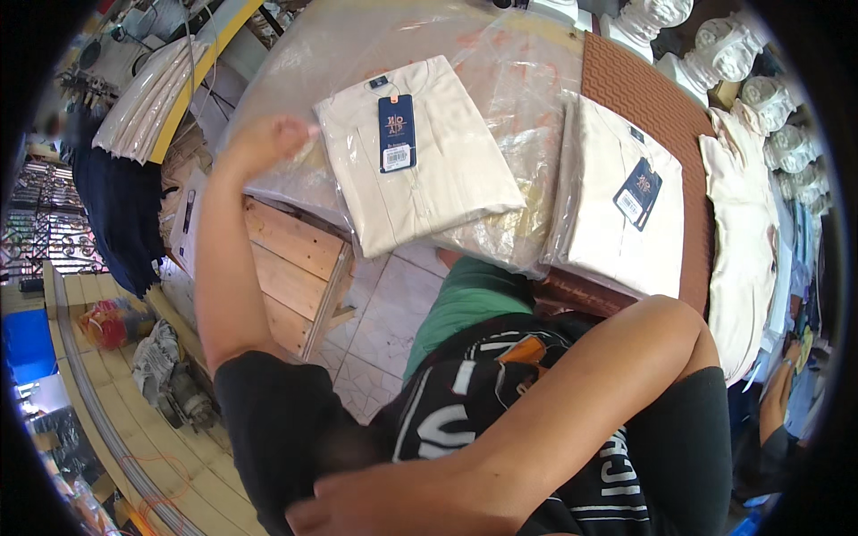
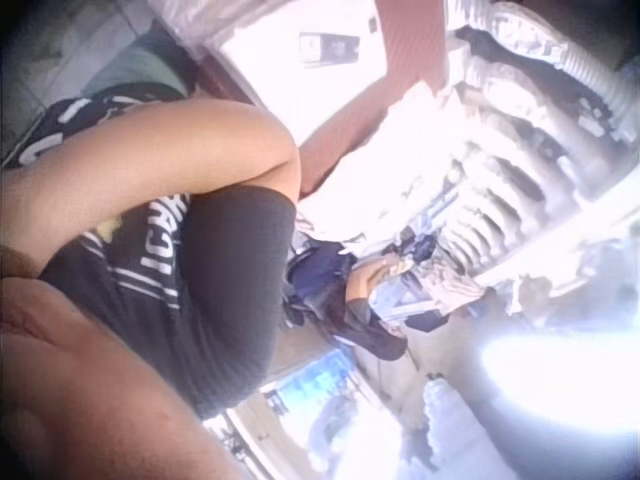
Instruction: The person packages folded shirts into plastic bags by placing a shirt into a bag, sealing it, and stacking the finished packages.
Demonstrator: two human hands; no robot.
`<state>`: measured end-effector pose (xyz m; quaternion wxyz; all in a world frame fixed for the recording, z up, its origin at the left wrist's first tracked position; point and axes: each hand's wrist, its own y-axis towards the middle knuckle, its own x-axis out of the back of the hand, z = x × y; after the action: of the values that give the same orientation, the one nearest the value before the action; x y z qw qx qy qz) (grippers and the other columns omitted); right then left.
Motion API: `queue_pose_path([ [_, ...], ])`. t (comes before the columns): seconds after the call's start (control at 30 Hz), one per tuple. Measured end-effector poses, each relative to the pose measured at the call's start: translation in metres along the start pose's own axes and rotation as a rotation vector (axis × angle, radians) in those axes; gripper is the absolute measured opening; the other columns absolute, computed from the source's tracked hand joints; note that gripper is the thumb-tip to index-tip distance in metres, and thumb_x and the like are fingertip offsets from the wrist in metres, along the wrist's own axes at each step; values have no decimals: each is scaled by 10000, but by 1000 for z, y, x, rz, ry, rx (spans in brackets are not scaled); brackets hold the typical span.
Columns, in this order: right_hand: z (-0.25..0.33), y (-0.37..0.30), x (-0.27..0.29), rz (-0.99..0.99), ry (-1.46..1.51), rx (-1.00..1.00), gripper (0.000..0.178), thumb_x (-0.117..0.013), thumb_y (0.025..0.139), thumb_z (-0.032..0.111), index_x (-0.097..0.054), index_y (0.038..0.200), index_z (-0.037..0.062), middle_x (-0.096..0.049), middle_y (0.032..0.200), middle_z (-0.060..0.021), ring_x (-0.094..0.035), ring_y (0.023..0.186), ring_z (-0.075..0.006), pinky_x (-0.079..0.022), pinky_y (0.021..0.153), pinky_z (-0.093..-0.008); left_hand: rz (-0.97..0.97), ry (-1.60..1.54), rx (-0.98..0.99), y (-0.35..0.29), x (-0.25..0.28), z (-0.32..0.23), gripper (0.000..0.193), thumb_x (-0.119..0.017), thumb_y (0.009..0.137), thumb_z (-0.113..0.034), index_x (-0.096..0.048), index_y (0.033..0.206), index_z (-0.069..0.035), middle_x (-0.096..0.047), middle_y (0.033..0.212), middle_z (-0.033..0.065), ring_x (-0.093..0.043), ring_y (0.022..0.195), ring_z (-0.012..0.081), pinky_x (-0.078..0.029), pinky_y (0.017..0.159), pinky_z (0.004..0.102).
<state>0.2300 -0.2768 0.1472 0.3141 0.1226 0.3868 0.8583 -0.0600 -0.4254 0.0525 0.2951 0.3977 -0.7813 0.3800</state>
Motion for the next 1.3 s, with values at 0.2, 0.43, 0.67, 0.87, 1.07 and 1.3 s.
queue_pose_path([
  [0.2,-6,-19,-7,16,584,-32,418,-594,797,414,-558,751,0,-581,765,-161,-564,774,-323,-436,719,-429,-225,-125,-262,95,32,-12,470,-611,837,-425,-573,1203,-133,-625,1070,-19,-576,940,86,-399,826,272],
  [0.43,53,-95,94,-151,-294,-498,204,-653,819,178,-623,964,39,-603,983,-114,-581,937,-274,-479,777,-352,-103,-256,-473,96,-55,-91,406,-635,856,-291,-575,1197,-78,-621,1056,35,-564,977,118,-435,850,265],
  [0.67,129,-238,135,-1303,-1347,-976,280,-641,848,170,-636,1097,41,-638,1010,-60,-587,891,-122,-462,731,-257,192,-499,-533,-37,-178,-192,523,-680,829,-279,-527,1228,22,-621,1036,94,-592,868,128,-489,727,241],
  [0.87,132,-291,149,-1689,-912,-1057,439,-661,841,167,-544,1183,-82,-633,949,-120,-602,804,-136,-480,709,-240,274,-634,-352,-27,-222,-216,510,-647,860,-184,-464,1250,88,-608,1022,100,-583,877,117,-468,770,224],
  [1.07,140,-308,148,-1715,-567,-725,359,-619,852,89,-550,1171,-60,-636,1013,-98,-609,842,-116,-485,740,-229,246,-825,-397,-53,-226,-257,452,-638,862,-136,-480,1233,68,-612,1007,114,-590,859,110,-487,728,220],
  [1.3,213,-350,115,-1843,-798,-431,380,-546,875,46,-485,1230,-74,-598,1139,-136,-584,1011,-158,-454,891,-262,174,-774,-841,-98,-256,-317,455,-626,832,-86,-449,1231,42,-561,1062,165,-590,904,260,-513,712,319],
])
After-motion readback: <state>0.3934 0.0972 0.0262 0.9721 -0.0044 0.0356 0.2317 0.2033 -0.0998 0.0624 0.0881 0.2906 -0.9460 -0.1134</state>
